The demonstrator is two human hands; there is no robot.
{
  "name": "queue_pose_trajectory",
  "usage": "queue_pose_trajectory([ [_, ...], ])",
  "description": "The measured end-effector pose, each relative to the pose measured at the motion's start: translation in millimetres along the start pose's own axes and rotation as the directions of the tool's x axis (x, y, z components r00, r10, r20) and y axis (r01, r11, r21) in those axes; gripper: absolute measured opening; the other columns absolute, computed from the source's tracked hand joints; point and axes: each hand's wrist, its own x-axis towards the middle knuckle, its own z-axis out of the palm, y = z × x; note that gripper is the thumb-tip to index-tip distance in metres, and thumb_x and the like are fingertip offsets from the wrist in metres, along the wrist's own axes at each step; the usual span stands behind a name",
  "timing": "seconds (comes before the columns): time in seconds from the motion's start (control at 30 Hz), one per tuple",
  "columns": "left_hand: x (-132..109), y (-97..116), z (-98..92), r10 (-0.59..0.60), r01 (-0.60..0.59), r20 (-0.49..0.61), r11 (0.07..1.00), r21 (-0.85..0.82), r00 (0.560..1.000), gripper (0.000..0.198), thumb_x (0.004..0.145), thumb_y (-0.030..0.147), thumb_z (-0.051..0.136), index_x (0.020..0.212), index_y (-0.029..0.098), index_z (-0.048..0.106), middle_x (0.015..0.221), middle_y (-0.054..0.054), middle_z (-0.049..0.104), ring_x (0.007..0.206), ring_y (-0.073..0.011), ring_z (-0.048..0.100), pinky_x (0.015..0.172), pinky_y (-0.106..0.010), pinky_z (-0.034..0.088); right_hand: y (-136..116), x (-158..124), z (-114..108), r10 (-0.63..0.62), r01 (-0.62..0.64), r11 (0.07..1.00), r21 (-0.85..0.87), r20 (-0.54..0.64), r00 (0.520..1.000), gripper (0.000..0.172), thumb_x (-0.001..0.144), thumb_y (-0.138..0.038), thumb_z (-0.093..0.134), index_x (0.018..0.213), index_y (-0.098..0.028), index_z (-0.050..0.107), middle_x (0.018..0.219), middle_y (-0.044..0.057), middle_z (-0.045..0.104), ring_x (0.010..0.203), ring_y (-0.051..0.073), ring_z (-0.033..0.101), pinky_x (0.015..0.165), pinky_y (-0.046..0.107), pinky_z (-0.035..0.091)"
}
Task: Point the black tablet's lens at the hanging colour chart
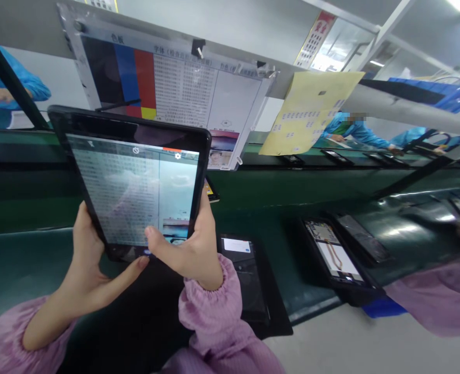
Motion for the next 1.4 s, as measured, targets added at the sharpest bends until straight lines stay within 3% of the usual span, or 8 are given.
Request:
queue_pose_trajectory([
  [0.17,2,0,1.7,-0.022,0.023,-0.038,0.999,0.028,0.999,0.114,0.085,0.027,0.081,0.168,0.018,0.002,0.156,-0.022,0.043,0.138,-0.0327,0.058,0.107,-0.042,0.057,-2,-1,1,0.015,-0.015,1.0,-0.014,-0.007,1.0,0.061,0.078,-0.006,0.081,0.131,-0.03,0.062,0.123,0.004,0.072,0.112,0.028,0.074,0.095,0.047,0.066],
  [0.3,3,2,0.3,-0.032,0.033,-0.015,0.999,0.009,0.999,0.113,0.085,0.028,0.08,0.168,0.018,0.005,0.156,-0.021,0.043,0.145,-0.0346,0.051,0.113,-0.046,0.053,-2,-1,1,0.039,-0.04,0.999,-0.036,-0.019,0.999,0.064,0.078,-0.009,0.082,0.135,-0.03,0.06,0.119,0.004,0.074,0.107,0.027,0.075,0.092,0.045,0.067],
  [0.43,4,3,-5.1,0.044,-0.043,0.046,0.999,-0.022,0.998,0.096,0.089,0.021,0.071,0.167,0.016,0.016,0.164,-0.021,0.035,0.151,-0.033,0.044,0.122,-0.048,0.044,-2,0,0,0.048,-0.049,0.998,-0.042,-0.02,0.999,0.068,0.077,-0.01,0.082,0.137,-0.03,0.058,0.116,0.004,0.074,0.103,0.026,0.076,0.09,0.042,0.068],
  [0.67,5,0,-11.0,0.092,-0.085,0.109,0.994,-0.065,0.99,0.079,0.09,0.014,0.065,0.161,0.015,0.03,0.169,-0.018,0.03,0.154,-0.0292,0.04,0.124,-0.042,0.043,-2,0,-1,0.048,-0.049,0.997,-0.054,-0.015,0.999,0.065,0.078,-0.012,0.082,0.135,-0.031,0.058,0.117,0.004,0.074,0.107,0.027,0.075,0.094,0.045,0.067],
  [0.83,4,1,-11.4,0.057,-0.047,0.115,0.995,-0.089,0.992,0.091,0.091,0.014,0.063,0.168,0.016,0.013,0.173,-0.017,0.023,0.16,-0.0306,0.03,0.128,-0.044,0.038,-2,-1,0,0.038,-0.04,0.998,-0.056,-0.026,0.999,0.065,0.075,-0.009,0.082,0.133,-0.03,0.06,0.113,0.002,0.074,0.102,0.024,0.075,0.09,0.04,0.068],
  [1.0,5,2,-12.1,0.063,-0.058,0.115,0.997,-0.044,0.991,0.083,0.091,0.013,0.064,0.164,0.023,0.026,0.172,-0.015,0.025,0.156,-0.0353,0.037,0.124,-0.052,0.044,-3,-1,0,0.038,-0.04,0.998,-0.051,-0.047,0.998,0.067,0.074,-0.009,0.084,0.133,-0.031,0.061,0.114,0.002,0.073,0.101,0.025,0.074,0.088,0.041,0.067],
  [1.3,5,3,-10.4,0.045,-0.033,0.124,0.995,-0.095,0.991,0.094,0.092,0.013,0.061,0.169,0.026,0.009,0.174,-0.011,0.023,0.16,-0.0296,0.031,0.126,-0.049,0.041,-4,0,0,0.095,-0.096,0.994,-0.057,-0.032,0.995,0.06,0.079,-0.02,0.084,0.132,-0.03,0.058,0.114,0.006,0.073,0.104,0.029,0.075,0.091,0.048,0.067],
  [1.4,4,4,-11.1,0.036,-0.016,0.13,0.989,-0.149,0.991,0.097,0.093,0.011,0.056,0.169,0.026,-0.002,0.176,-0.01,0.019,0.163,-0.0313,0.022,0.128,-0.05,0.038,-3,-1,-1,0.071,-0.072,0.997,-0.041,-0.015,0.997,0.059,0.081,-0.021,0.083,0.134,-0.031,0.058,0.115,0.005,0.073,0.104,0.028,0.075,0.092,0.047,0.067],
])
